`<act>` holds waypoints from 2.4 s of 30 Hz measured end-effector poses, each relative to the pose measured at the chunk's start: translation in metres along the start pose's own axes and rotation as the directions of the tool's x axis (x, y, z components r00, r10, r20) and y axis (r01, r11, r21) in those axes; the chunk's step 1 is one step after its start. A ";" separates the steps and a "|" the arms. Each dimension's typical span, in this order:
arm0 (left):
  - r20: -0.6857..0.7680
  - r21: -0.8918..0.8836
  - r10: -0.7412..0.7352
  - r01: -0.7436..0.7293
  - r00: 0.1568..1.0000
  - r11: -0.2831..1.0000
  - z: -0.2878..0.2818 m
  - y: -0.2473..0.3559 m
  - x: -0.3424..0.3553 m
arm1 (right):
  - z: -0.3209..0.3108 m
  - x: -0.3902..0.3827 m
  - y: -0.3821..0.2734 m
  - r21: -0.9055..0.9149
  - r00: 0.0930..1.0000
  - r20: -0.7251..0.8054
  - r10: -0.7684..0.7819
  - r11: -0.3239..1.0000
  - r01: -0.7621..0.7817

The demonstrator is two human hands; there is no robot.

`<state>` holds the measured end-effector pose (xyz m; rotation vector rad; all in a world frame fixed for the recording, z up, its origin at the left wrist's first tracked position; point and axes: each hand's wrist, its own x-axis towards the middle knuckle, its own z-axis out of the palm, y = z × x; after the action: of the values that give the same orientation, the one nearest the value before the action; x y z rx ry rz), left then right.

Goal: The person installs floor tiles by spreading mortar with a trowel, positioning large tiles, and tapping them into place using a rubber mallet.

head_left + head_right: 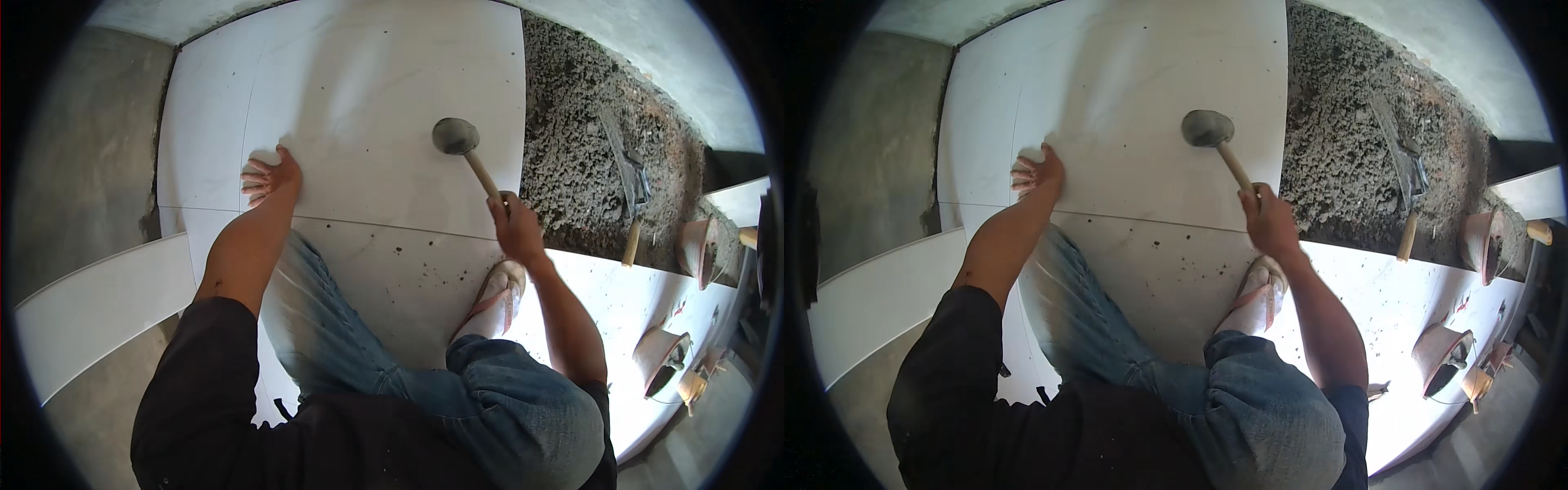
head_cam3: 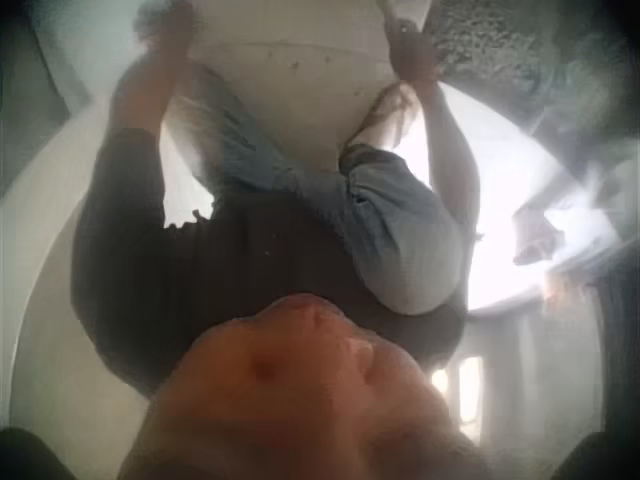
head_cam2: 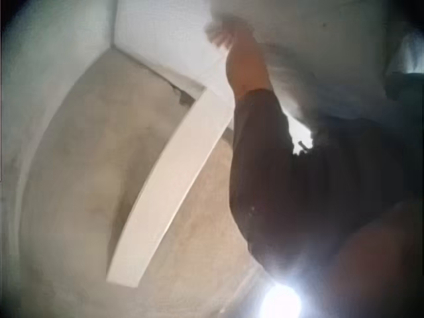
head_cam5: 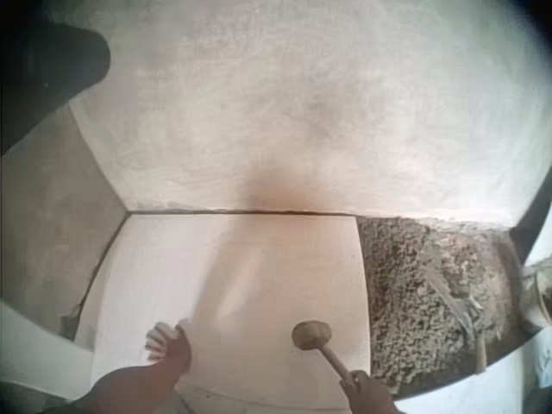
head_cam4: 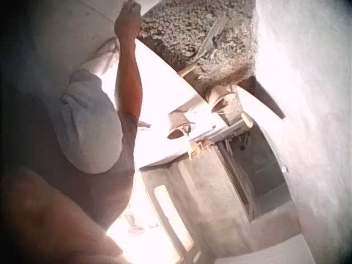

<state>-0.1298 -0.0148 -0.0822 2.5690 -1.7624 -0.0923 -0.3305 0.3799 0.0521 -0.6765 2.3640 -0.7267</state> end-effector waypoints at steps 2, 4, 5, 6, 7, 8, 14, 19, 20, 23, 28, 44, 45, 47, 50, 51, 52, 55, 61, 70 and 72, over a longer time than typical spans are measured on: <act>0.018 0.016 0.012 -0.012 1.000 1.000 -0.009 0.002 0.011 | 0.008 -0.007 -0.010 0.041 0.997 -0.052 -0.054 0.998 0.056; 0.021 0.004 0.058 -0.058 0.998 0.998 -0.011 -0.009 0.021 | 0.012 -0.007 -0.011 0.378 0.996 -0.065 0.053 0.926 -0.025; 0.036 -0.009 0.069 -0.068 0.997 0.998 -0.010 -0.014 0.025 | 0.006 -0.006 -0.009 0.481 0.988 -0.055 0.141 0.871 -0.098; 0.053 -0.022 0.088 -0.087 0.995 0.996 -0.009 -0.016 0.027 | 0.000 -0.004 -0.007 0.583 0.974 -0.038 0.225 0.797 -0.161; 0.061 -0.024 0.102 -0.100 0.993 0.995 -0.009 -0.019 0.031 | -0.004 -0.001 -0.007 0.585 0.973 -0.043 0.228 0.795 -0.161; 0.063 -0.027 0.109 -0.107 0.992 0.994 -0.006 -0.016 0.032 | -0.011 0.001 -0.005 0.744 0.913 -0.051 0.404 0.625 -0.235; -0.022 -0.057 0.125 -0.126 0.992 0.990 -0.002 -0.017 0.028 | -0.025 0.003 0.039 0.852 0.813 0.138 0.566 0.351 -0.389; -0.003 -0.069 0.098 -0.098 0.995 0.993 -0.003 -0.018 0.033 | -0.026 0.010 0.045 0.876 0.830 0.132 0.541 0.328 -0.354; -0.022 -0.081 0.065 -0.066 0.998 0.995 0.002 -0.022 0.032 | -0.028 0.011 0.047 0.831 0.836 0.185 0.517 0.372 -0.414; 0.011 -0.035 0.090 -0.090 0.996 0.995 -0.007 -0.015 0.033 | -0.039 0.023 0.050 0.871 0.806 0.180 0.564 0.289 -0.397; 0.044 -0.050 0.086 -0.084 0.995 0.995 -0.020 -0.021 0.029 | -0.050 0.065 0.052 0.877 0.882 0.186 0.433 0.331 -0.347; 0.217 -0.008 0.537 -0.549 0.815 0.836 -0.059 -0.090 0.040 | -0.021 0.091 -0.092 -0.247 0.959 0.018 -0.282 0.928 0.278; 0.225 -0.026 0.544 -0.553 0.809 0.833 -0.061 -0.083 0.038 | -0.002 0.096 -0.076 -0.331 0.887 0.188 -0.421 0.823 0.461; 0.232 -0.033 0.539 -0.547 0.810 0.837 -0.059 -0.086 0.037 | 0.036 0.095 -0.084 -0.325 0.869 0.362 -0.339 0.827 0.458; 0.228 -0.024 0.530 -0.540 0.816 0.841 -0.062 -0.092 0.043 | 0.086 0.064 -0.155 -0.110 0.932 0.289 -0.220 0.959 0.261; 0.227 -0.031 0.537 -0.545 0.813 0.838 -0.062 -0.088 0.040 | 0.100 0.057 -0.156 -0.078 0.945 0.245 -0.217 0.967 0.243; 0.231 -0.029 0.529 -0.538 0.816 0.842 -0.063 -0.088 0.039 | 0.116 0.051 -0.154 -0.033 0.954 0.210 -0.213 0.974 0.225; 0.225 -0.056 0.538 -0.540 0.813 0.840 -0.065 -0.086 0.040 | 0.128 0.039 -0.176 -0.063 0.946 0.263 -0.188 0.975 0.212; 0.188 -0.112 0.393 -0.378 0.900 0.919 -0.063 -0.097 0.035 | 0.144 0.036 -0.175 -0.064 0.917 0.275 -0.290 0.946 0.318; 0.248 -0.141 0.327 -0.300 0.912 0.943 -0.068 -0.127 0.016 | 0.145 0.055 -0.170 -0.166 0.926 0.232 -0.299 0.926 0.340; 0.200 -0.126 0.186 -0.163 0.962 0.978 -0.069 -0.128 0.020 | 0.144 0.063 -0.169 -0.143 0.945 0.210 -0.250 0.948 0.283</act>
<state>0.0006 0.0113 -0.0208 2.3920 -1.9850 -0.4588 -0.2331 0.1715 0.0347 -1.1084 2.1978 -0.5444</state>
